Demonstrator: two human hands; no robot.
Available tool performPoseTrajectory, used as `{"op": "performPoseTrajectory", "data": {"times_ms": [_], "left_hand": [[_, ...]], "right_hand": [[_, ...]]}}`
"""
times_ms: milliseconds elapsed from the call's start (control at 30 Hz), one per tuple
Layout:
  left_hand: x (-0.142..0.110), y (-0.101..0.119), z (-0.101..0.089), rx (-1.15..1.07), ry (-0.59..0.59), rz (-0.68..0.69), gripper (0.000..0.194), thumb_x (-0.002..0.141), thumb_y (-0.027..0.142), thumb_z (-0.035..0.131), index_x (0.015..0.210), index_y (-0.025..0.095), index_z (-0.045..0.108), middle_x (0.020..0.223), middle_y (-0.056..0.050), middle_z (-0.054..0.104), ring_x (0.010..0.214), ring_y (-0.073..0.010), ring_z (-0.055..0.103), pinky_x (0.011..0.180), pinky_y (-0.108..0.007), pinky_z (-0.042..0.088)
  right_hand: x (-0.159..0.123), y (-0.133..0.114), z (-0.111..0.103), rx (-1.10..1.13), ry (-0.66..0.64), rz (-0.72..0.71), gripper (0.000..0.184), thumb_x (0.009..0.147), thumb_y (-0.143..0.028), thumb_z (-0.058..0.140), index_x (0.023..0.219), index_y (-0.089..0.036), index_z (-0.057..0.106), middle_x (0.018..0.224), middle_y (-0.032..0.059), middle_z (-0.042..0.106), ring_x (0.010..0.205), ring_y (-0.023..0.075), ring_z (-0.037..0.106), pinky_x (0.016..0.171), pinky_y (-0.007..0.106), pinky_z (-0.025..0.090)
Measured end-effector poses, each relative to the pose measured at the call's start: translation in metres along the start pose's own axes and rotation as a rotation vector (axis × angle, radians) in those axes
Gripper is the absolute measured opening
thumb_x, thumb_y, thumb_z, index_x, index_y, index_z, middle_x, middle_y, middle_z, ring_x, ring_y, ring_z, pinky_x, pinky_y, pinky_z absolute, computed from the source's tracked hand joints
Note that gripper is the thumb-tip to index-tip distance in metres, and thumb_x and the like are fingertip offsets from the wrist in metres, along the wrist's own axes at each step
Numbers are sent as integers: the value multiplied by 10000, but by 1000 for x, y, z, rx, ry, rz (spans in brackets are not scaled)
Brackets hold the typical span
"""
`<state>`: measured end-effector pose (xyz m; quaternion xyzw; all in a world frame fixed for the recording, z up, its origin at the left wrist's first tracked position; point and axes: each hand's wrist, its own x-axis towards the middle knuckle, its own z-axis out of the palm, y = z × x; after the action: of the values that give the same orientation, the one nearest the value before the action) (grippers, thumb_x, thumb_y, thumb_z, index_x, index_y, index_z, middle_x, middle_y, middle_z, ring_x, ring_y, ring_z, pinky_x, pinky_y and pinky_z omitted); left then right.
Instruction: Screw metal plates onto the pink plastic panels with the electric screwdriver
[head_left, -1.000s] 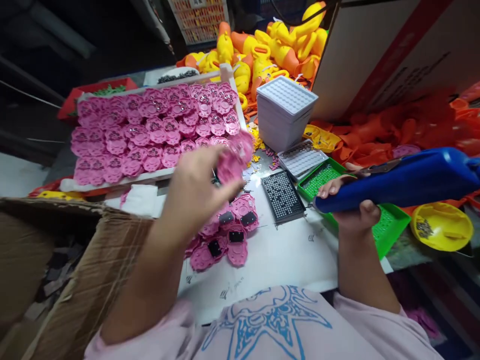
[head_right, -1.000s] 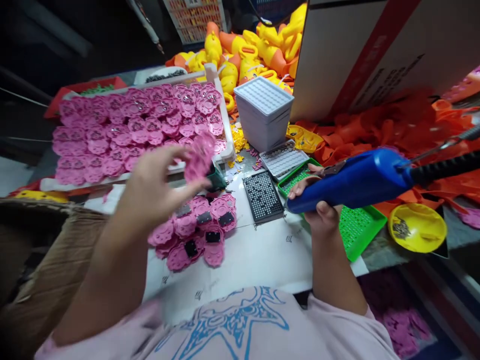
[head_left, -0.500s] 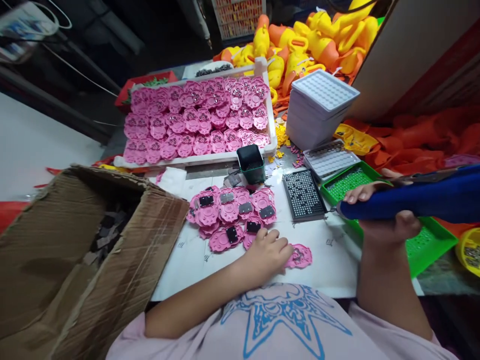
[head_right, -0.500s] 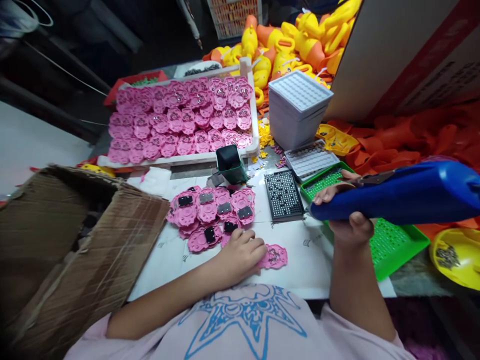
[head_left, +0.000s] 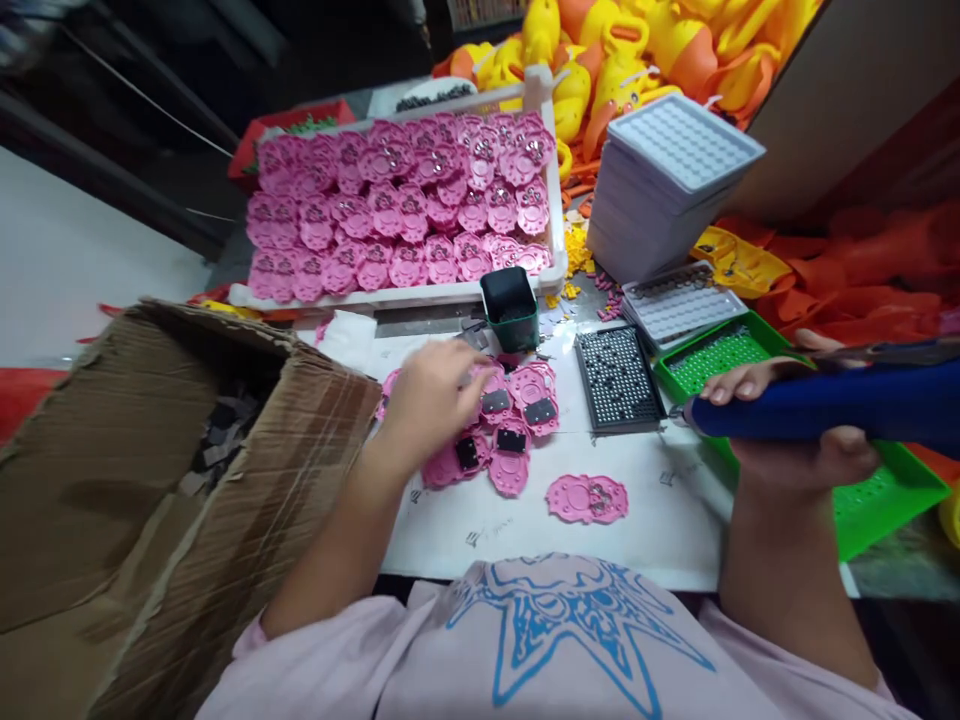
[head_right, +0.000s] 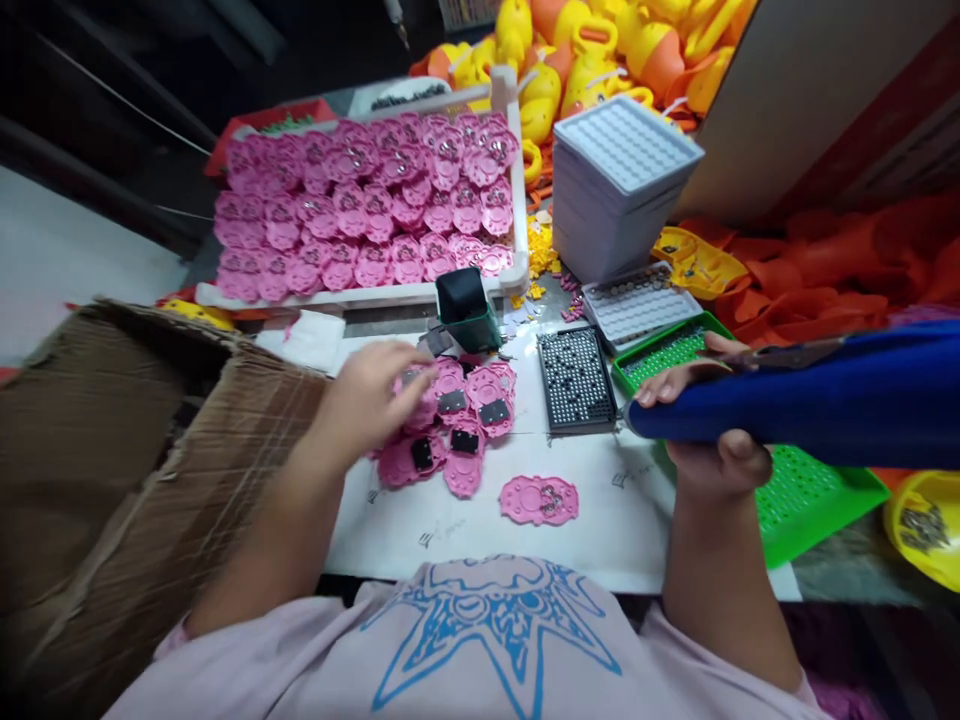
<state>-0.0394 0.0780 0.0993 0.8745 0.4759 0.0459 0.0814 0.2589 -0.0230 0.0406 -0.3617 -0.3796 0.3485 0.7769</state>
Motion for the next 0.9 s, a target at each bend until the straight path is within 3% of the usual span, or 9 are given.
{"op": "performPoseTrajectory", "data": {"times_ms": [33,100,200,300,400,500,767,900], "left_hand": [[16,-13,-5,79,-56,-143,246,904,264,463,1008,182,671,1080,-60,674,1021,-213,581,909,-324,403],[49,-35,-6,131,-95,-252,287,884,218,443,1041,172,679,1107,-90,673,1034,-243,592,891,-339,420],[87,-54,7,164,-199,-336,241,824,244,529,966,169,709,1024,-115,702,973,-271,627,835,-338,450],[104,-59,25,170,-305,-355,283,692,376,696,879,163,713,970,-135,710,933,-310,642,794,-339,472],[105,-61,37,161,-335,-361,552,558,489,778,988,159,673,1041,-161,689,950,-348,635,779,-361,481],[101,-68,43,129,-309,-371,715,535,520,783,1124,159,597,1095,-162,667,966,-334,629,774,-348,479],[95,-84,46,-57,-156,-307,391,616,265,736,981,162,638,925,-69,677,849,-230,604,739,-285,442],[90,-91,40,-180,-47,-321,366,675,172,640,1039,136,619,769,-26,637,725,-184,578,694,-274,431]], "right_hand": [[0,0,0,7,-7,-3,556,579,-527,660,1058,-247,630,616,10,573,541,187,542,567,367,452],[0,1,1,16,-20,2,536,582,-523,657,1046,-255,642,615,9,575,538,184,541,565,363,455],[0,4,0,15,-30,15,535,571,-525,657,1043,-272,647,615,3,584,540,183,546,569,361,465],[0,7,-2,5,-30,16,574,568,-528,653,1082,-273,634,622,2,592,548,185,549,576,367,477],[-1,8,-2,1,-27,17,563,561,-536,655,1055,-267,636,614,3,587,545,183,544,566,366,482],[-1,7,-2,3,-19,16,529,565,-527,653,1022,-260,635,616,7,586,547,180,546,567,364,486],[-1,7,0,5,-5,28,539,551,-494,656,1043,-277,630,611,10,585,534,198,544,559,386,470],[-1,7,2,6,6,34,402,545,-495,655,881,-276,629,604,7,580,529,194,542,549,384,467]]}}
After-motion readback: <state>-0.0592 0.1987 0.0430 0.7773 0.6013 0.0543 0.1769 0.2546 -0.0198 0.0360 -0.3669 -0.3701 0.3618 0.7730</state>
